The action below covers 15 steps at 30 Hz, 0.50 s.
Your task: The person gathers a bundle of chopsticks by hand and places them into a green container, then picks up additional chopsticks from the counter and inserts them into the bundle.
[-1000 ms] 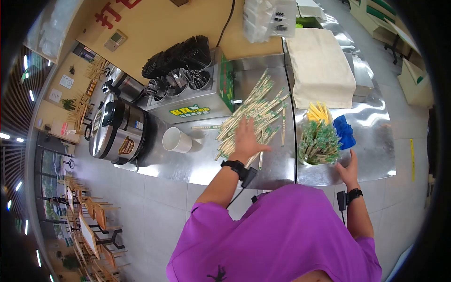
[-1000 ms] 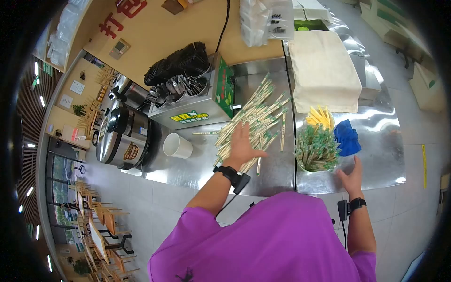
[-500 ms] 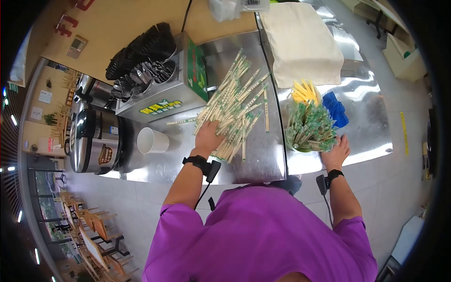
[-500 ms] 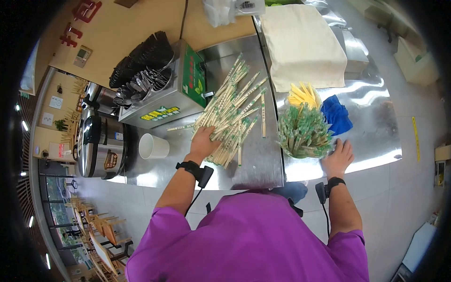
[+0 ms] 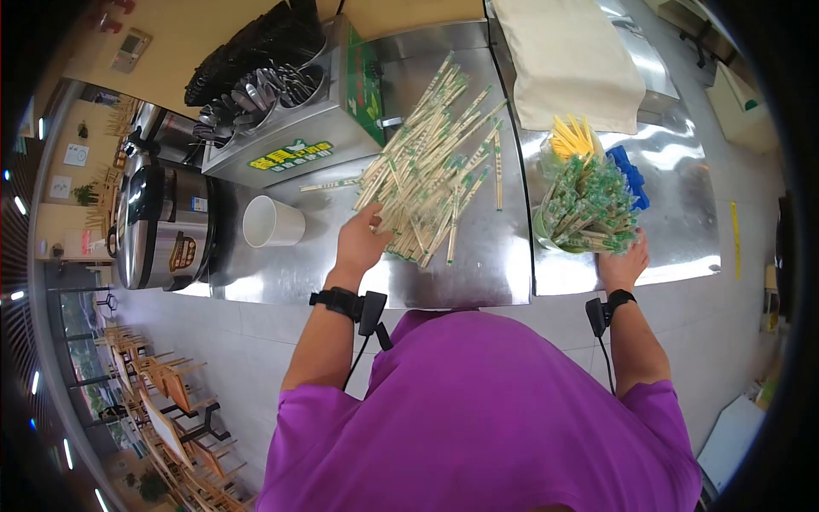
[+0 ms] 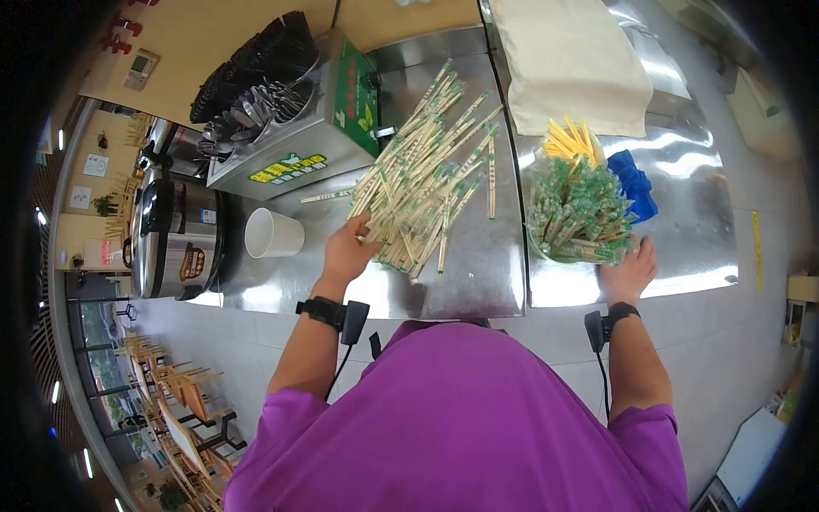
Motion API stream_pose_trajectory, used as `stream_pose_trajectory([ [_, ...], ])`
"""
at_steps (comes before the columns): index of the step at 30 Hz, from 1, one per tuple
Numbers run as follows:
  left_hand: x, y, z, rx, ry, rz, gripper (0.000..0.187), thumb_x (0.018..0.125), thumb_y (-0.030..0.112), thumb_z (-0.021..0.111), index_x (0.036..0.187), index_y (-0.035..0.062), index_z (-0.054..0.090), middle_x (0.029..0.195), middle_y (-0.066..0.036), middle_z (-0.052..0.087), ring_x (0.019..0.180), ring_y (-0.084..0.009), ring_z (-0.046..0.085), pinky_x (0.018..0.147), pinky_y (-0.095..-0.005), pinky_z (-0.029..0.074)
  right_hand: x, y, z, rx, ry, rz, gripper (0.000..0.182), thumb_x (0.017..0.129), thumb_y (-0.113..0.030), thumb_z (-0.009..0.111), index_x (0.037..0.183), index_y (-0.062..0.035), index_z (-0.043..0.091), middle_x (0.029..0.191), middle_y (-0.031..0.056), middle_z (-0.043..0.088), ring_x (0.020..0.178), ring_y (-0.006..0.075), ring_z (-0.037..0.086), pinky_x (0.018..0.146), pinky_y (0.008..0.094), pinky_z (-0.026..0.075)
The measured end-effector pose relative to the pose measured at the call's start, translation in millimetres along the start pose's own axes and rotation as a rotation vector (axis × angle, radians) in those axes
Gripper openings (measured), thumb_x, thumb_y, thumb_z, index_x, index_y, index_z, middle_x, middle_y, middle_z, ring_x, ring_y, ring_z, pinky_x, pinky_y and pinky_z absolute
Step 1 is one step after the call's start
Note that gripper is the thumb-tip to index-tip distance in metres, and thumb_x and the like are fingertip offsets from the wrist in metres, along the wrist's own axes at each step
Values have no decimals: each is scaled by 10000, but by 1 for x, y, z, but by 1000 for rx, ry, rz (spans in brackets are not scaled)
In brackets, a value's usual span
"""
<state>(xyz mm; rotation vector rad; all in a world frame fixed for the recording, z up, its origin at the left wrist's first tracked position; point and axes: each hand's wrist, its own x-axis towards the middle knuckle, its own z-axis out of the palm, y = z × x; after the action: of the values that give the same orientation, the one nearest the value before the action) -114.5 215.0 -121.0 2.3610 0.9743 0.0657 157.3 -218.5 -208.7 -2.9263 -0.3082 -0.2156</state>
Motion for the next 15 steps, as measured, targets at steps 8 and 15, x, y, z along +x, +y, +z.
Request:
stream_pose_trajectory([
  [8, -20, -22, -27, -249, 35, -204, 679, 724, 217, 878, 1310, 30, 592, 977, -76, 685, 793, -144, 642, 697, -298, 532, 0, 3, 4, -51, -11, -30, 737, 757, -413, 756, 1358, -53, 527, 1506, 233, 397, 1430, 368, 328, 1135, 512, 256],
  [15, -8, 7, -5, 182, -59, -52, 533, 748, 376, 787, 1137, 28, 678, 899, -170, 712, 845, -336, 693, 784, -425, 555, 1, 6, 7, -74, -8, -46, 780, 700, -398, 789, 1352, -57, 529, 1505, 227, 392, 1426, 376, 324, 1136, 520, 254],
])
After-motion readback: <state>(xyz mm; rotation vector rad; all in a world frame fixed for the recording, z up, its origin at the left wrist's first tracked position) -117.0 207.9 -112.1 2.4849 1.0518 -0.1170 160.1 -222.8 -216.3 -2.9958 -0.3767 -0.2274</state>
